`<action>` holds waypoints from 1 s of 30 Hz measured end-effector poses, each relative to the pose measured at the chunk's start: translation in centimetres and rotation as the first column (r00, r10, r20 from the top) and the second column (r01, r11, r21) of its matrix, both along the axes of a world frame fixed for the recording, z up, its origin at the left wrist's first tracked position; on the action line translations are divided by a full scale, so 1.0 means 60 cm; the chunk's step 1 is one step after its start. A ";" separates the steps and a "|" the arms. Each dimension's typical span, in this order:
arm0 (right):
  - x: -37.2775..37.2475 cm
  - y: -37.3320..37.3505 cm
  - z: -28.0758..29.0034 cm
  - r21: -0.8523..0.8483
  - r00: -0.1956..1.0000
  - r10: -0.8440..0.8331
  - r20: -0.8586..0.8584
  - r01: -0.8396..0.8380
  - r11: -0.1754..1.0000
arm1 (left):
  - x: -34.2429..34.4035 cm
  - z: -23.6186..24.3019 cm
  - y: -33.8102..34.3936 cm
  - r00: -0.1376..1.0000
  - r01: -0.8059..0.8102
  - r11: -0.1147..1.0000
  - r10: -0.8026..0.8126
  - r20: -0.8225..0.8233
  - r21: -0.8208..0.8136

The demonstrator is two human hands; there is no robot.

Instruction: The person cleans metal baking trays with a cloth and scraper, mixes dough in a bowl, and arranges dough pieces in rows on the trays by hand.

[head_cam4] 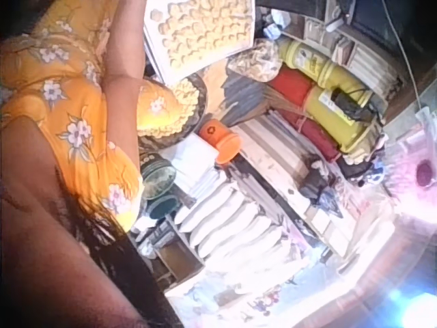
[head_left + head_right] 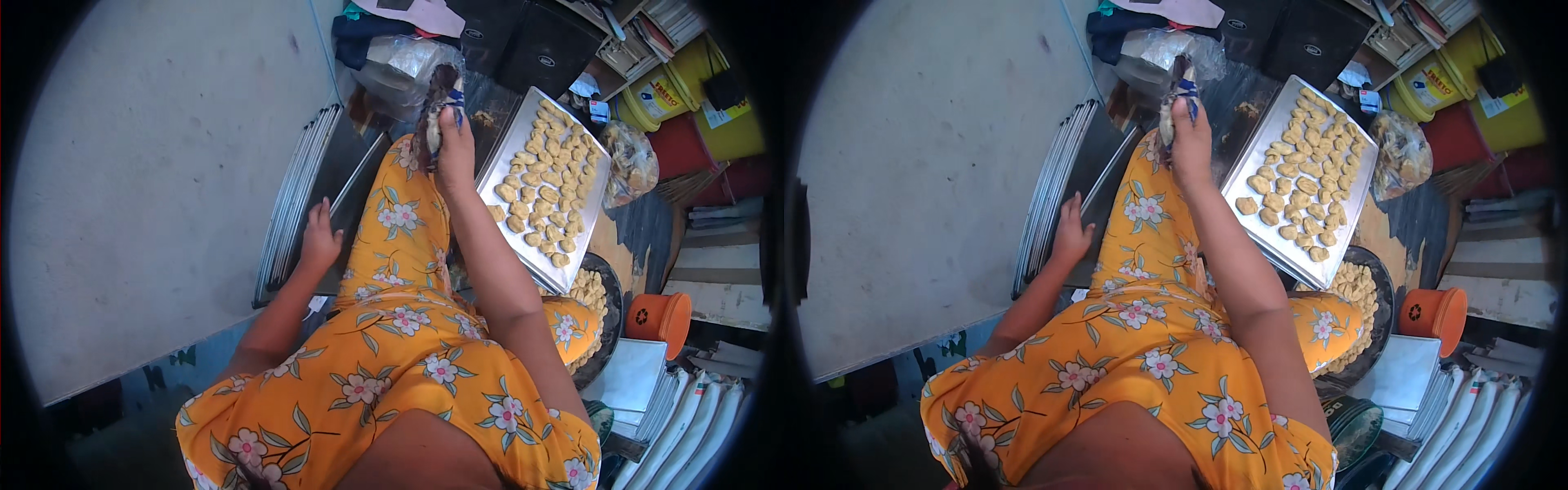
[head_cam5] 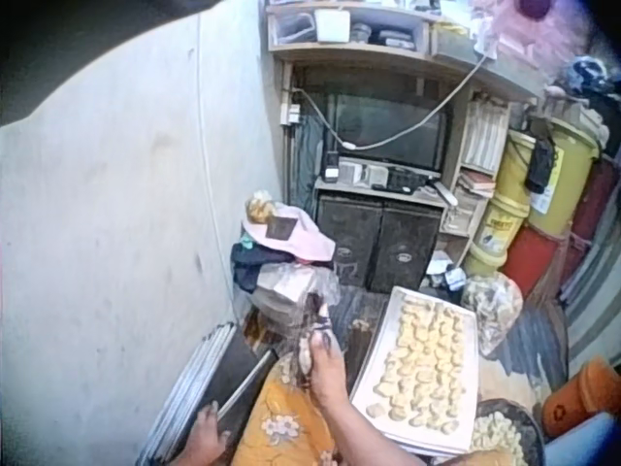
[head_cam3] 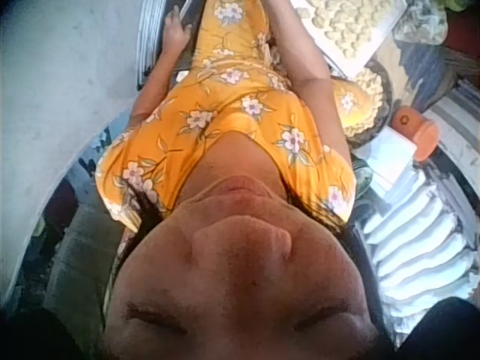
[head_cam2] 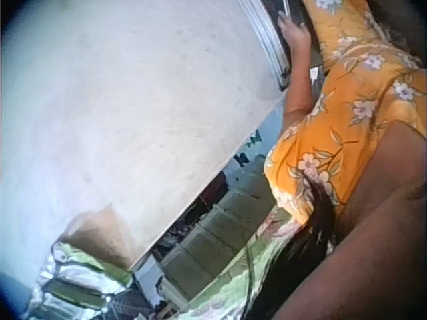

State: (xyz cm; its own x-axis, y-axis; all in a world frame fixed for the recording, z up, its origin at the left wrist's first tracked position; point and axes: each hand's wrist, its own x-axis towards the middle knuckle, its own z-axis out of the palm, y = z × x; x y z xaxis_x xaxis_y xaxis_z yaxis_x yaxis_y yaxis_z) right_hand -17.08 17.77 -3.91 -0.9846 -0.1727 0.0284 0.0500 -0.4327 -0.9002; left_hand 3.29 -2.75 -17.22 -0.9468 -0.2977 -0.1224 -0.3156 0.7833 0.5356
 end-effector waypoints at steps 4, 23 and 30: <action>0.017 0.012 -0.008 -0.069 0.999 -0.004 0.046 0.007 0.998 | 0.017 -0.033 -0.030 0.999 -0.052 0.998 0.052 0.007 -0.038; 0.156 -0.180 0.060 0.509 0.431 0.370 -0.823 0.270 0.817 | -0.033 0.398 -0.068 0.866 0.129 0.802 0.196 -0.461 0.584; -0.120 -0.168 0.193 0.137 0.636 -0.139 -0.759 0.365 0.921 | 0.002 0.503 -0.091 0.741 0.132 0.838 0.271 -0.614 0.529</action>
State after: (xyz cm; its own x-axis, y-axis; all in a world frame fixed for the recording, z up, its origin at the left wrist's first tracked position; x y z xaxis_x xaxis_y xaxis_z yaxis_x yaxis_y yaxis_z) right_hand -24.31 7.69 7.68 -0.6697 -0.0327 0.7419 -0.7384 -0.0769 -0.6699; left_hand 3.38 -8.23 12.95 -0.8216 -0.4479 0.3527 0.2223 0.3180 0.9217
